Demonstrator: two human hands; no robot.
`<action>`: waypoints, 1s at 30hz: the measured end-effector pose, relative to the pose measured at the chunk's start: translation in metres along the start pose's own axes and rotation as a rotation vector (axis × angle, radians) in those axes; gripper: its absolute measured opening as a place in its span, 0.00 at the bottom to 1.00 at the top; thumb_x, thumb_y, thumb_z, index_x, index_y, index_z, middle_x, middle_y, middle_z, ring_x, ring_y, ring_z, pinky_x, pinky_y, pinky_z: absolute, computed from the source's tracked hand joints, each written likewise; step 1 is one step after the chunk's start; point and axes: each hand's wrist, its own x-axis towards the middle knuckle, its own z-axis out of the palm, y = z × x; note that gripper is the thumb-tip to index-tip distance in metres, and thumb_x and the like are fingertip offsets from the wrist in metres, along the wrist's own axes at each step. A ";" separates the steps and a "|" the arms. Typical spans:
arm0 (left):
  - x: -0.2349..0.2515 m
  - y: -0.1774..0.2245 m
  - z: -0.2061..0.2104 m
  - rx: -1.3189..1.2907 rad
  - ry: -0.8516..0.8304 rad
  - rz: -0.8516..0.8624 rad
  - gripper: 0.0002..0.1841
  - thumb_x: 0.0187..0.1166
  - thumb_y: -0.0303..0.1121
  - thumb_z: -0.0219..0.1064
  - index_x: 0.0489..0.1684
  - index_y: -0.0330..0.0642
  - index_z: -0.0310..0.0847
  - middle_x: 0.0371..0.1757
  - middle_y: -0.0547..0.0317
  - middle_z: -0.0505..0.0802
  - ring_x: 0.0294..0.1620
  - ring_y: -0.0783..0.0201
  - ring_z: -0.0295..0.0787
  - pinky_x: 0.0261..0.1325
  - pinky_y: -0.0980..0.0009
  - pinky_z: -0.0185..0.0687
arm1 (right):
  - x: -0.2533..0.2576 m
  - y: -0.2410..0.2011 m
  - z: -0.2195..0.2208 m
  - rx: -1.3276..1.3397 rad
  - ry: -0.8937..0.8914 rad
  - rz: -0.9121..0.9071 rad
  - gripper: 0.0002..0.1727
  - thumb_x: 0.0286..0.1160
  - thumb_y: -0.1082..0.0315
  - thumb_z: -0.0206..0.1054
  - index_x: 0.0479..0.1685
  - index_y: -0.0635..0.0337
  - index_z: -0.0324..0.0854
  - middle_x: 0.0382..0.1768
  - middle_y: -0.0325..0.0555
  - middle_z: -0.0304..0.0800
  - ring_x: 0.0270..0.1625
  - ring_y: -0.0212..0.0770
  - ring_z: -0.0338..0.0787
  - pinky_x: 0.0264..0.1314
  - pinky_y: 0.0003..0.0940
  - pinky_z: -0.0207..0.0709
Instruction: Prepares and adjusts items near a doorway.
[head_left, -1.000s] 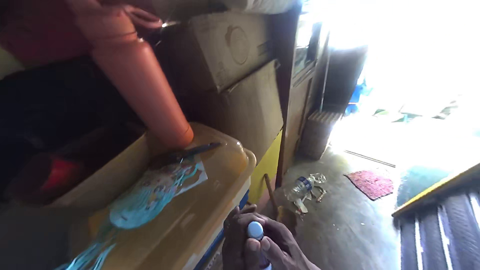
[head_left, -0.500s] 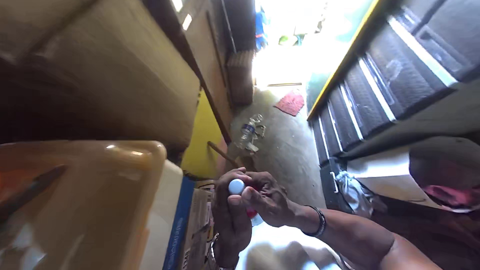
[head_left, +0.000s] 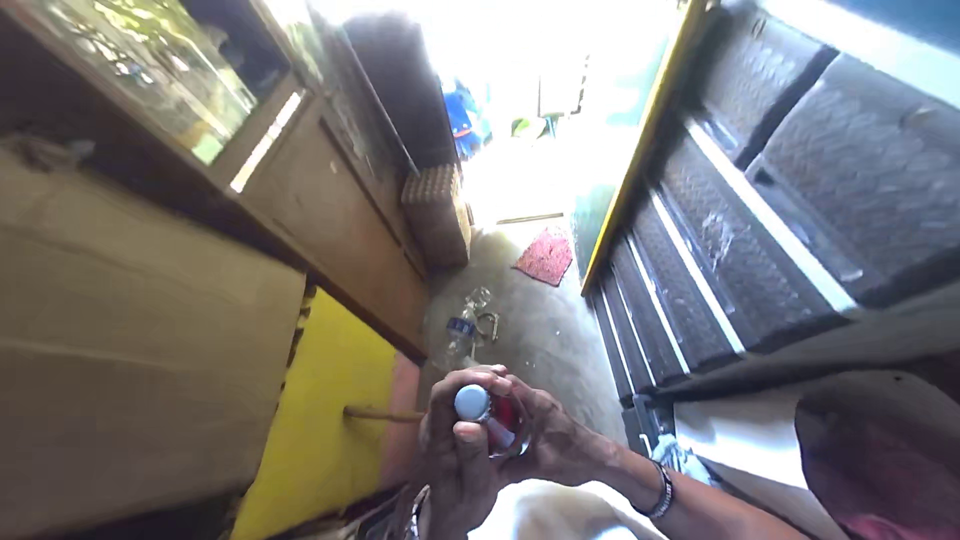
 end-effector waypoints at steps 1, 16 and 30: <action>0.014 -0.018 0.012 0.003 -0.005 -0.003 0.24 0.93 0.55 0.46 0.65 0.49 0.79 0.52 0.61 0.92 0.58 0.60 0.90 0.69 0.60 0.86 | 0.006 0.010 -0.019 -0.014 0.030 0.025 0.53 0.46 0.58 0.93 0.80 0.63 0.69 0.67 0.44 0.88 0.69 0.32 0.87 0.77 0.33 0.81; 0.240 -0.282 0.091 0.025 0.070 -0.114 0.10 0.83 0.36 0.69 0.45 0.37 0.83 0.40 0.56 0.91 0.41 0.64 0.91 0.50 0.65 0.92 | 0.190 0.148 -0.237 -0.425 0.369 0.248 0.40 0.59 0.47 0.83 0.68 0.65 0.77 0.52 0.45 0.93 0.55 0.29 0.92 0.63 0.34 0.87; 0.526 -0.495 0.034 0.280 0.269 -0.224 0.16 0.80 0.47 0.71 0.28 0.44 0.86 0.22 0.66 0.87 0.20 0.72 0.83 0.24 0.72 0.83 | 0.500 0.267 -0.376 -0.500 0.382 0.250 0.41 0.56 0.56 0.82 0.70 0.74 0.76 0.54 0.56 0.93 0.57 0.45 0.93 0.66 0.47 0.85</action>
